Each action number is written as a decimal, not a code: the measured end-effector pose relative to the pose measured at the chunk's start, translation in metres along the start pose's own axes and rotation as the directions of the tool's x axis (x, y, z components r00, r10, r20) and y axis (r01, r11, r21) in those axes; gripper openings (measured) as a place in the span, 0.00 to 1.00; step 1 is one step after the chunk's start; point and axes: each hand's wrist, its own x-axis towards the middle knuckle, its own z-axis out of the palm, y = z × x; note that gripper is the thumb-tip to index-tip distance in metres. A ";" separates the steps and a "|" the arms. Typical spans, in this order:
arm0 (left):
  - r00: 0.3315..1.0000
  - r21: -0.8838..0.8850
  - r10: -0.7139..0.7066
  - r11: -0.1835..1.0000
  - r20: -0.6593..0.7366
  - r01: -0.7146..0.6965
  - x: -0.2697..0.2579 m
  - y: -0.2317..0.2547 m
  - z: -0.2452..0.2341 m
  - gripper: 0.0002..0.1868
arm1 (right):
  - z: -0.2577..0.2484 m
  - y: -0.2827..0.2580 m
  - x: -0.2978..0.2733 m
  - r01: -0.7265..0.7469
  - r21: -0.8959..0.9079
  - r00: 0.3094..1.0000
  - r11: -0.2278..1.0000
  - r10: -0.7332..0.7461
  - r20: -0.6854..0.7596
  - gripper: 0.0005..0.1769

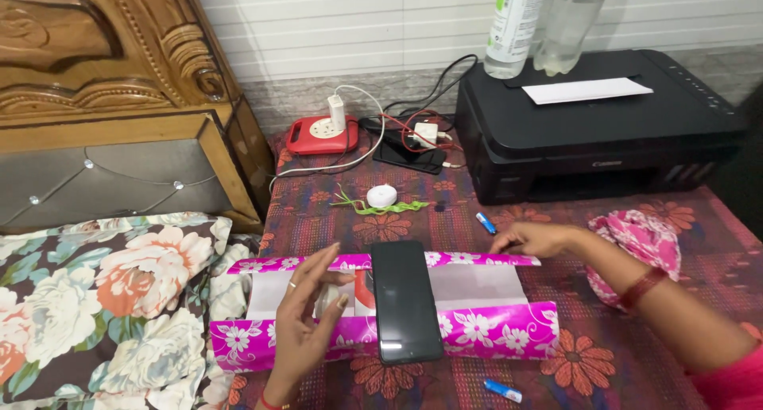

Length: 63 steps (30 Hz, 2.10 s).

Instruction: The person wraps a small rectangular box with pink floral wrapping paper on a bed. They unfold the paper, place the box on it, fold the sides over the box, and use clear tape to secure the folds. Scissors and a marker are present but not used.

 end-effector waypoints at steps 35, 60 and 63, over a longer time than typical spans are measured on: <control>0.954 -0.405 0.181 0.912 0.240 -0.071 -0.117 0.037 0.118 0.32 | 0.169 -0.044 -0.083 -0.456 -0.364 0.597 0.812 -0.025 -0.802 0.49; 0.950 -0.285 0.120 0.958 0.289 -0.035 -0.123 0.012 0.142 0.32 | 0.193 -0.102 -0.071 0.142 -0.247 0.637 0.959 -0.279 -0.719 0.28; 0.949 -0.270 0.138 0.961 0.283 -0.060 -0.126 0.015 0.144 0.32 | 0.199 -0.129 -0.092 -0.176 -0.124 0.628 0.976 0.014 -0.778 0.28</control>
